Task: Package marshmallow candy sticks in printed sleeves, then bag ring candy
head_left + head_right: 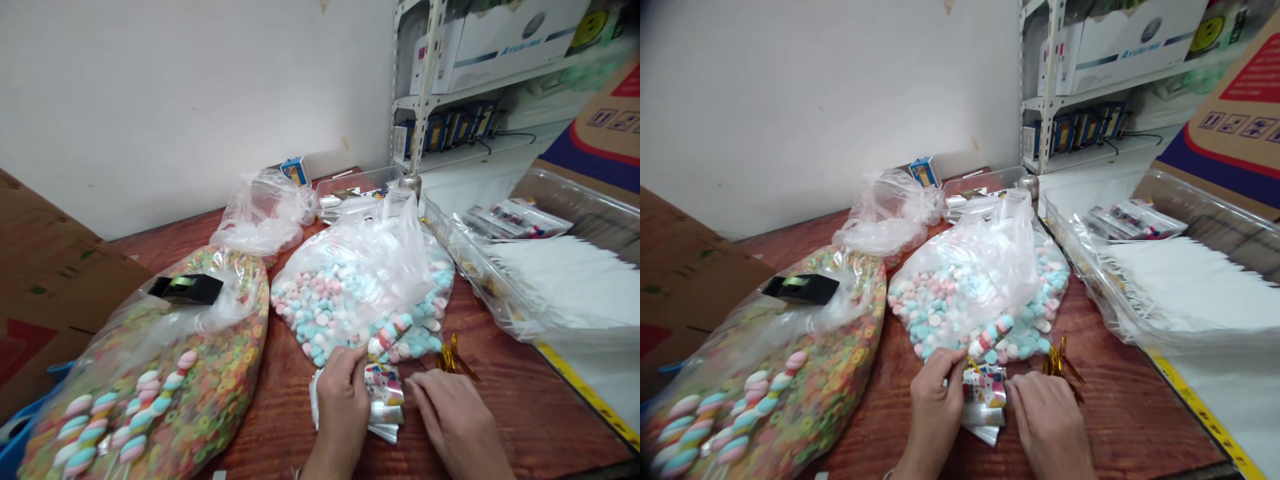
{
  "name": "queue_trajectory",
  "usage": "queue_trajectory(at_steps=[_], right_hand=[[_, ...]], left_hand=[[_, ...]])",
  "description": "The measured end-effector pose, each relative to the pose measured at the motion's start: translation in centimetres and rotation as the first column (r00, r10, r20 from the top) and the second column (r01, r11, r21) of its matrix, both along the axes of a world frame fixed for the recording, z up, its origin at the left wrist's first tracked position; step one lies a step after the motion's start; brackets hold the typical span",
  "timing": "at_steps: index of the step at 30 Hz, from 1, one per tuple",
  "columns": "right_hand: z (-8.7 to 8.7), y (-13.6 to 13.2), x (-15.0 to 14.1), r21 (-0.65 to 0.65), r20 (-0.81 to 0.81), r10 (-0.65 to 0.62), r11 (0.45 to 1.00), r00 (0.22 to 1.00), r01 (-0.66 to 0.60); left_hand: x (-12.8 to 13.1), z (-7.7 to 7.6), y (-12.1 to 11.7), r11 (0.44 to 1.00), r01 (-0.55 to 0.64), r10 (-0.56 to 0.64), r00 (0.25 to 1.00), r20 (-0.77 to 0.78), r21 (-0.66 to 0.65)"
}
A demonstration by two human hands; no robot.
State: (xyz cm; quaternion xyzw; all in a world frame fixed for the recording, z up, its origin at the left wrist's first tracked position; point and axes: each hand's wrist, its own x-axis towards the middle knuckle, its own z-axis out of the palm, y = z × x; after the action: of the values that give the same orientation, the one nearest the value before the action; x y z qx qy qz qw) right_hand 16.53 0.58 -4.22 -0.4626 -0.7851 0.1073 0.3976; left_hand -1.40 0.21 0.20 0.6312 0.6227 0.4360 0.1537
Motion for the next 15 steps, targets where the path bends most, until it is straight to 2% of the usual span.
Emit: queue_trajectory(at_steps=[2,3,5,6,7,8,9,11,12,13,15], right_hand=[[0.2,0.1,0.1,-0.191,-0.132,0.025,0.980,0.991,-0.050],[0.6,0.1,-0.1,-0.323,-0.236,0.044,0.939,0.971,-0.121],[1.5,0.3,-1.0,-0.544,-0.471,0.025,0.778,0.882,-0.313],[2.0,0.4,-1.6,-0.598,-0.573,-0.029,0.698,0.819,-0.394],[2.3,0.5,-2.3,-0.620,-0.651,-0.099,0.641,0.752,-0.453],[2.5,0.5,-2.9,-0.620,-0.709,-0.166,0.610,0.685,-0.494],[2.6,0.6,-3.5,-0.608,-0.751,-0.221,0.597,0.622,-0.522],[2.5,0.6,-4.2,-0.589,-0.796,-0.297,0.579,0.528,-0.563],[2.4,0.7,-4.5,-0.585,-0.806,-0.321,0.564,0.497,-0.583],[2.2,0.7,-4.6,-0.578,-0.814,-0.333,0.545,0.476,-0.607],[2.0,0.7,-4.7,-0.558,-0.829,-0.338,0.522,0.445,-0.645]], left_hand=[[0.1,-0.3,-0.1,0.999,0.024,-0.022,0.998,-0.051,0.039],[0.2,-0.5,-0.2,0.997,0.042,-0.036,0.995,-0.092,0.060],[0.5,-0.7,-0.3,0.992,0.071,-0.052,0.985,-0.167,0.107],[0.6,-0.7,-0.4,0.989,0.080,-0.055,0.981,-0.185,0.127],[0.8,-0.7,-0.4,0.987,0.082,-0.057,0.983,-0.176,0.135],[0.9,-0.6,-0.4,0.989,0.077,-0.060,0.989,-0.134,0.126],[1.1,-0.4,-0.3,0.994,0.064,-0.060,0.997,-0.054,0.092],[1.4,-0.1,-0.1,0.996,0.034,-0.016,0.977,0.214,-0.081],[1.6,0.0,0.1,0.980,0.032,0.046,0.921,0.387,-0.194],[1.7,0.1,0.2,0.952,0.053,0.129,0.822,0.555,-0.300],[2.0,0.2,0.5,0.891,0.163,0.275,0.549,0.789,-0.424]])
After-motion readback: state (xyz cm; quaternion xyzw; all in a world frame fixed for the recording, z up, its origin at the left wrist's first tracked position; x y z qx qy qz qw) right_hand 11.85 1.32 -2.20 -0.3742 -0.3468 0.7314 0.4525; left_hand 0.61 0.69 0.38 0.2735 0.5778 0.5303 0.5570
